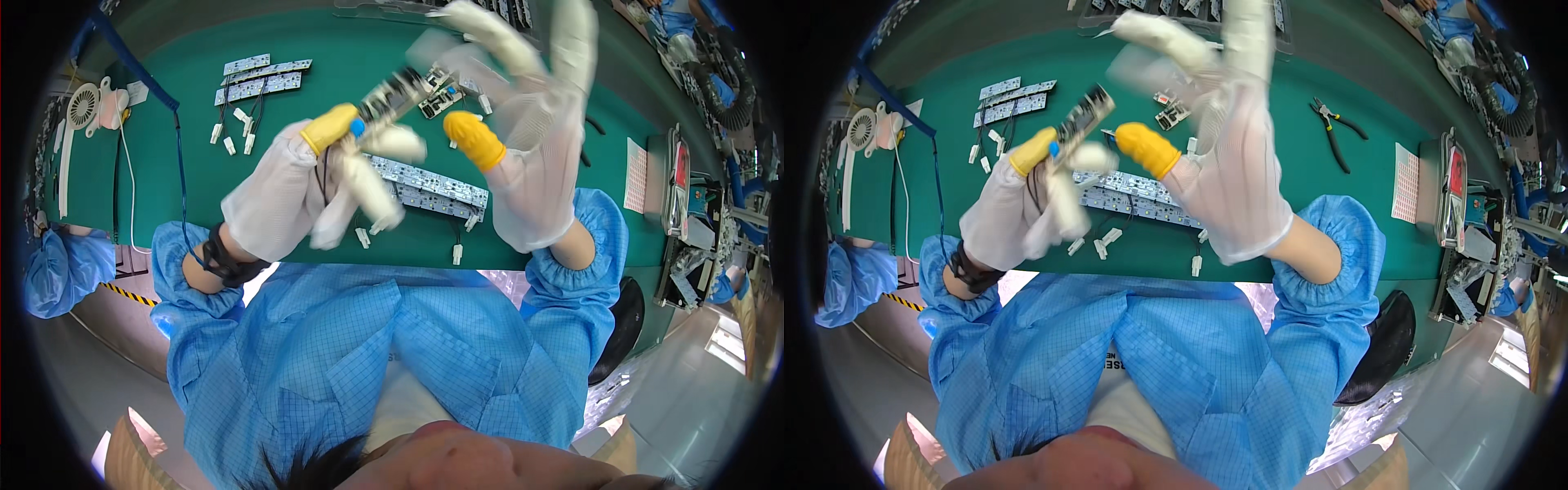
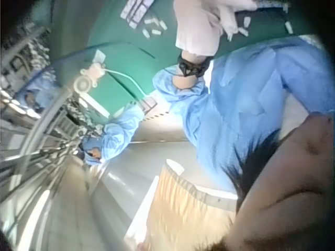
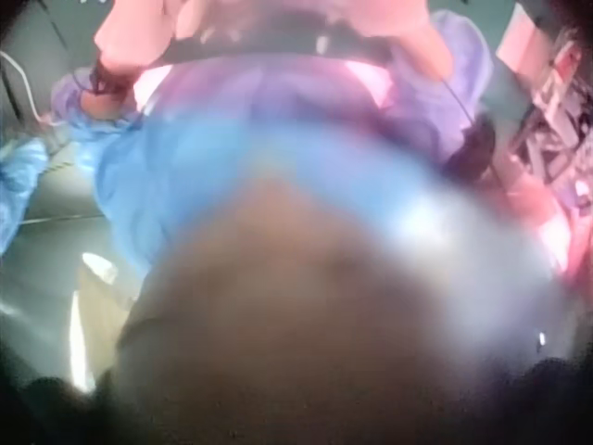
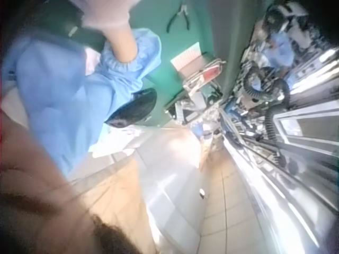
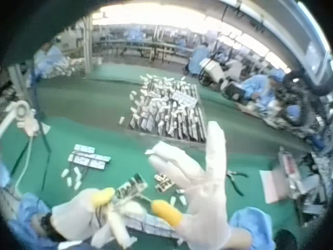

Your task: Assembling electronic components onto LED circuit board strips at a manual assembly station.

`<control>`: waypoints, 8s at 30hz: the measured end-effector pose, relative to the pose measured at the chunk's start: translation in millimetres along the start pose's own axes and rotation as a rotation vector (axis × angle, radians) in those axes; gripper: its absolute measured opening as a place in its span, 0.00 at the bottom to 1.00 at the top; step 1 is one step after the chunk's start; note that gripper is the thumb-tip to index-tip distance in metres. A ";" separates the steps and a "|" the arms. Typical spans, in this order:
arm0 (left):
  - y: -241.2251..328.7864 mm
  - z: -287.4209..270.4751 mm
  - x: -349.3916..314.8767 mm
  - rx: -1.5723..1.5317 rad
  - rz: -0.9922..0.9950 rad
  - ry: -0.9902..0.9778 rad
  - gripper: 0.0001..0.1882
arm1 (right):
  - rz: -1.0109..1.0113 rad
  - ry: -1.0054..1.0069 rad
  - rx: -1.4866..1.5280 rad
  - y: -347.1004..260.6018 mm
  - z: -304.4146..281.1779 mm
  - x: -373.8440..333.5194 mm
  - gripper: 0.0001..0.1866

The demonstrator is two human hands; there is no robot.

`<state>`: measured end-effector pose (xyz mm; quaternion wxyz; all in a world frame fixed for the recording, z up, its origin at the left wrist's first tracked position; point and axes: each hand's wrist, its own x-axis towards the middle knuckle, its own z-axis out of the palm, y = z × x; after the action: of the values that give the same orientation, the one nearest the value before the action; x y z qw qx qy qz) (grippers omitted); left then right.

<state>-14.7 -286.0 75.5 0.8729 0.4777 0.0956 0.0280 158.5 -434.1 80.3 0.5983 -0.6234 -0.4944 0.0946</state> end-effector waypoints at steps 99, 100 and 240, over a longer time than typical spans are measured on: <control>-24.3 -58.5 51.1 0.475 0.390 -0.018 0.47 | 0.398 -0.135 0.526 25.8 -35.1 32.0 0.24; -21.4 -43.9 54.5 0.374 0.336 -0.080 0.46 | 0.326 -0.168 0.506 18.8 -24.0 23.3 0.30; -19.1 -50.9 31.9 1.148 0.773 0.413 0.13 | 0.143 -0.189 0.078 31.0 34.7 30.4 0.44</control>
<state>5.9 -249.7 28.2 0.3760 0.8455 0.0825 0.3701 164.5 -382.9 59.4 0.5645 -0.6215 -0.4990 0.2147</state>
